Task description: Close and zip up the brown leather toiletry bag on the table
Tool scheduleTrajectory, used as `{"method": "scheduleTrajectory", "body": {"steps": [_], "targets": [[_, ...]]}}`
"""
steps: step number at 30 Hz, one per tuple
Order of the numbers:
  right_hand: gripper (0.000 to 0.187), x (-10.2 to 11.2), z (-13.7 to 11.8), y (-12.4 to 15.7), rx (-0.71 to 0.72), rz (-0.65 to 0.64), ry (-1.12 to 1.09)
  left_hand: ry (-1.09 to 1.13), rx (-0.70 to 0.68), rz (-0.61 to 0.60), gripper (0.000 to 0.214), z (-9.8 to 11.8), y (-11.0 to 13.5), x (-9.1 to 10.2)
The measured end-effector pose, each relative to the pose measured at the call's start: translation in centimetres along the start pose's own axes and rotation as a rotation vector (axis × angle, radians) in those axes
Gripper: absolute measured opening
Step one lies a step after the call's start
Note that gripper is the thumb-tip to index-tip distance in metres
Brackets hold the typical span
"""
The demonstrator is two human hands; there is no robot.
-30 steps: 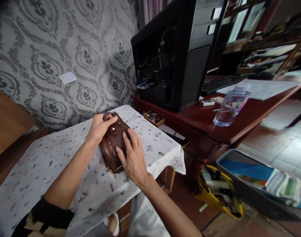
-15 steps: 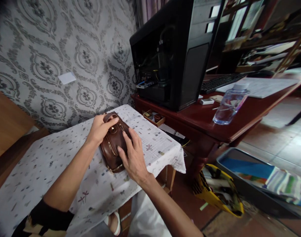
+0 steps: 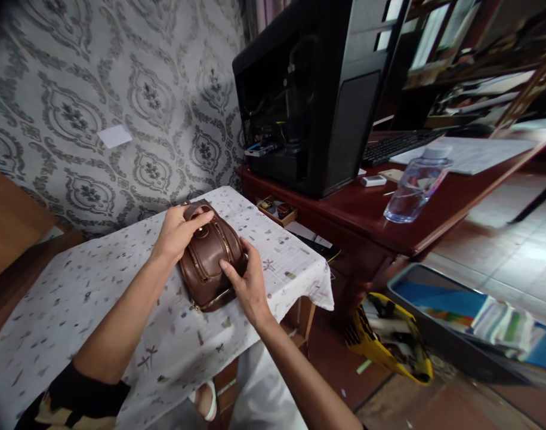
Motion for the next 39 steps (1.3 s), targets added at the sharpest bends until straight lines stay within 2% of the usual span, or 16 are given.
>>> {"method": "scheduleTrajectory", "body": {"steps": [5, 11, 15, 20, 31, 36, 39], "targets": [[0.069, 0.1, 0.3, -0.8, 0.039, -0.002, 0.07, -0.081, -0.01, -0.026, 0.03, 0.2, 0.2, -0.2], [0.068, 0.3, 0.1, -0.8, 0.031, -0.046, 0.06, -0.274, -0.096, -0.107, 0.03, 1.6, 1.2, -0.8], [0.067, 0.2, -0.4, -0.6, 0.018, -0.062, 0.045, -0.272, -0.094, -0.133, 0.029, 1.6, 1.4, -0.7], [0.059, -0.1, -0.8, -0.9, -0.003, -0.005, -0.005, -0.266, -0.108, -0.119, 0.03, 1.3, 1.2, -0.5], [0.059, -0.3, -0.3, -1.4, 0.036, 0.026, 0.059, -0.361, -0.155, -0.133, 0.032, 2.7, 1.9, -1.4], [0.058, -0.1, -0.5, -1.1, -0.014, 0.011, 0.0, -0.408, -0.193, -0.168, 0.024, 2.8, 1.7, -0.7], [0.067, -0.1, -0.5, -0.7, -0.04, 0.007, -0.033, -0.385, -0.187, -0.219, 0.017, 2.6, 1.6, 0.6]]}}
Point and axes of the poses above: each hand's wrist, its own y-axis away from the middle knuckle, its own x-axis out of the back of the hand, z = x × y, the point moved 6 cm from there along -y, towards the middle knuckle, and after that the axes turned 2 degrees about -y, right-handed, at the moved point
